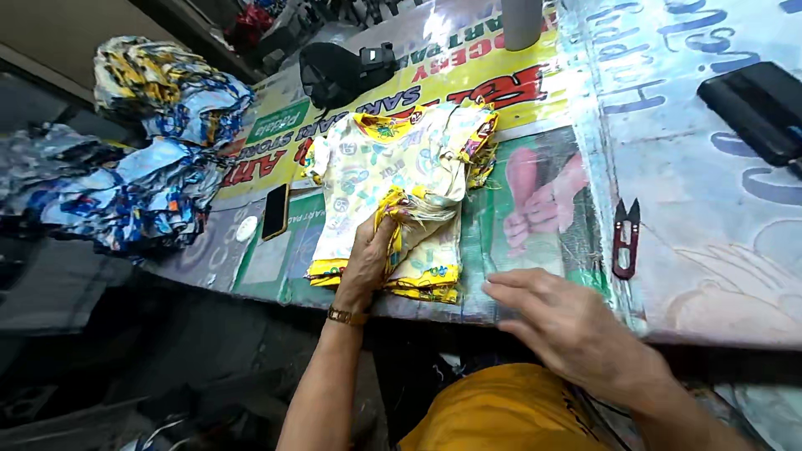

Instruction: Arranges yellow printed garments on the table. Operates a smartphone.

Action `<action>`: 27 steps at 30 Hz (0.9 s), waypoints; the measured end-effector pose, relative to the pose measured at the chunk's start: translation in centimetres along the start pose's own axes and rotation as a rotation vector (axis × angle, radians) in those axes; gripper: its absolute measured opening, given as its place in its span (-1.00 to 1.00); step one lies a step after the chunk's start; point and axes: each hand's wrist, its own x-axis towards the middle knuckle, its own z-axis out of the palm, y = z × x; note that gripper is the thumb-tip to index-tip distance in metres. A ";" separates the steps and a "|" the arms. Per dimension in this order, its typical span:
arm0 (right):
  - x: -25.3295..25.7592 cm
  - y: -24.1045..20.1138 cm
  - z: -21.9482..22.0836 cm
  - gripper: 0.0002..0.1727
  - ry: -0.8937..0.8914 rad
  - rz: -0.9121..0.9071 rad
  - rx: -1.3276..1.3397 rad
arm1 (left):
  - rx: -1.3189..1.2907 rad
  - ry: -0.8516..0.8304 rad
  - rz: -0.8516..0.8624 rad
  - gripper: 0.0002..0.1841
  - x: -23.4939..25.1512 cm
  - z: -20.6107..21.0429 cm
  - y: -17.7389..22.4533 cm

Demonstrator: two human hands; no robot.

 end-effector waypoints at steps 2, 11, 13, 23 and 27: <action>1.0 -0.6 2.5 -0.57 -0.015 0.005 -0.107 | 0.002 0.040 -0.039 -0.62 -0.5 1.1 0.6; 2.5 -0.5 6.2 -0.60 -0.202 -0.064 -0.328 | -0.193 0.051 0.045 -0.75 0.3 2.3 0.3; 2.4 -0.5 6.2 -0.60 -0.198 -0.051 -0.302 | -0.242 -0.035 0.059 -0.80 0.3 1.9 0.2; 3.1 -0.4 4.6 -0.70 0.116 0.088 0.018 | -0.184 -0.309 0.181 -0.66 0.5 1.0 -0.4; 5.7 -0.7 4.9 -0.62 0.182 0.200 -0.156 | -0.201 -0.309 0.214 -0.74 0.6 1.1 -0.6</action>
